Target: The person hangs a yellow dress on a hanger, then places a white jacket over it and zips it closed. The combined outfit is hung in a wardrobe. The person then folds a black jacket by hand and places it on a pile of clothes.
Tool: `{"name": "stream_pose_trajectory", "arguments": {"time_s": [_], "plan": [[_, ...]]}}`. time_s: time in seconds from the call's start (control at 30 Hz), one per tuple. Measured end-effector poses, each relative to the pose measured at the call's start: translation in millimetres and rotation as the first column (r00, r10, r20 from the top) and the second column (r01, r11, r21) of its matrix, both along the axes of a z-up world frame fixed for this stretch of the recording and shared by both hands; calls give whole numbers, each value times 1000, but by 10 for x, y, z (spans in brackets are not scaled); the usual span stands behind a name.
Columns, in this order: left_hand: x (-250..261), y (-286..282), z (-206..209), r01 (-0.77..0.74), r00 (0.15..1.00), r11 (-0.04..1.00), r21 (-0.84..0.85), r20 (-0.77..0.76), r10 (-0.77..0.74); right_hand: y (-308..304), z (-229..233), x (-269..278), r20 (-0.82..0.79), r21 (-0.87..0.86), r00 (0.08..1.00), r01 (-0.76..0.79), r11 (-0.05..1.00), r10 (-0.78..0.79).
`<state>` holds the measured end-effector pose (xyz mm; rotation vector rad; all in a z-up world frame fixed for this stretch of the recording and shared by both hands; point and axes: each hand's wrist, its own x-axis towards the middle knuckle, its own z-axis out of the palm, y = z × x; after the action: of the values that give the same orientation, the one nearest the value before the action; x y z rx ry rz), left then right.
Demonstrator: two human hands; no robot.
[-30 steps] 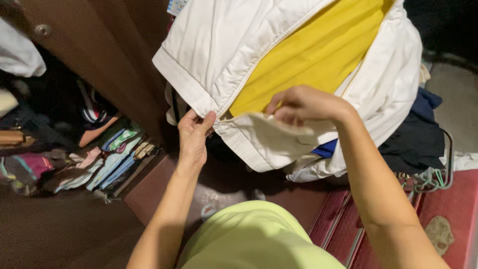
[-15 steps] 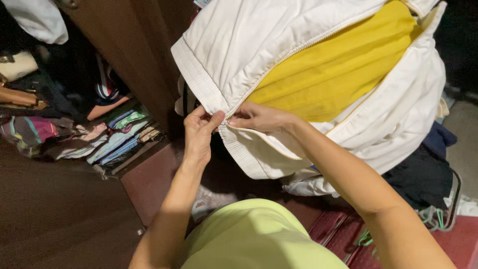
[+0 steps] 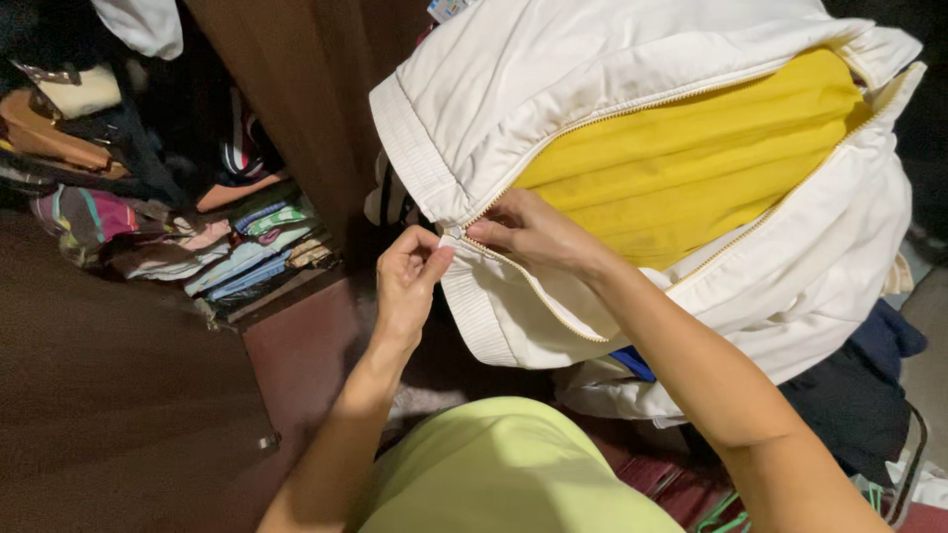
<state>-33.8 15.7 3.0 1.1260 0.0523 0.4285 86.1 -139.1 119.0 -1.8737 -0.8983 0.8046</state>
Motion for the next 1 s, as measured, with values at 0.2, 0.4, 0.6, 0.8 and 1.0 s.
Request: {"name": "stream_pose_trajectory", "arguments": {"time_s": [0.2, 0.4, 0.6, 0.8, 1.0], "plan": [[81, -38, 365, 21, 997, 998, -57, 80, -16, 18, -62, 0, -47, 164, 997, -45, 985, 53], [104, -15, 318, -252, 952, 926, 280, -100, 289, 94, -138, -12, 7, 80, 1000, 17, 997, -17], [125, 20, 136, -232, 966, 955, 182, -73, 249, 117, -173, 70, -35, 60, 996, 83, 995, -82], [20, 9, 116, -110, 994, 982, 153, 23, 107, 158, -322, 203, -214, 120, 973, 113, 986, -85], [-17, 9, 189, -247, 959, 897, 366, -37, 279, 141, -435, 197, -245, 114, 968, 85, 990, -55]]}}
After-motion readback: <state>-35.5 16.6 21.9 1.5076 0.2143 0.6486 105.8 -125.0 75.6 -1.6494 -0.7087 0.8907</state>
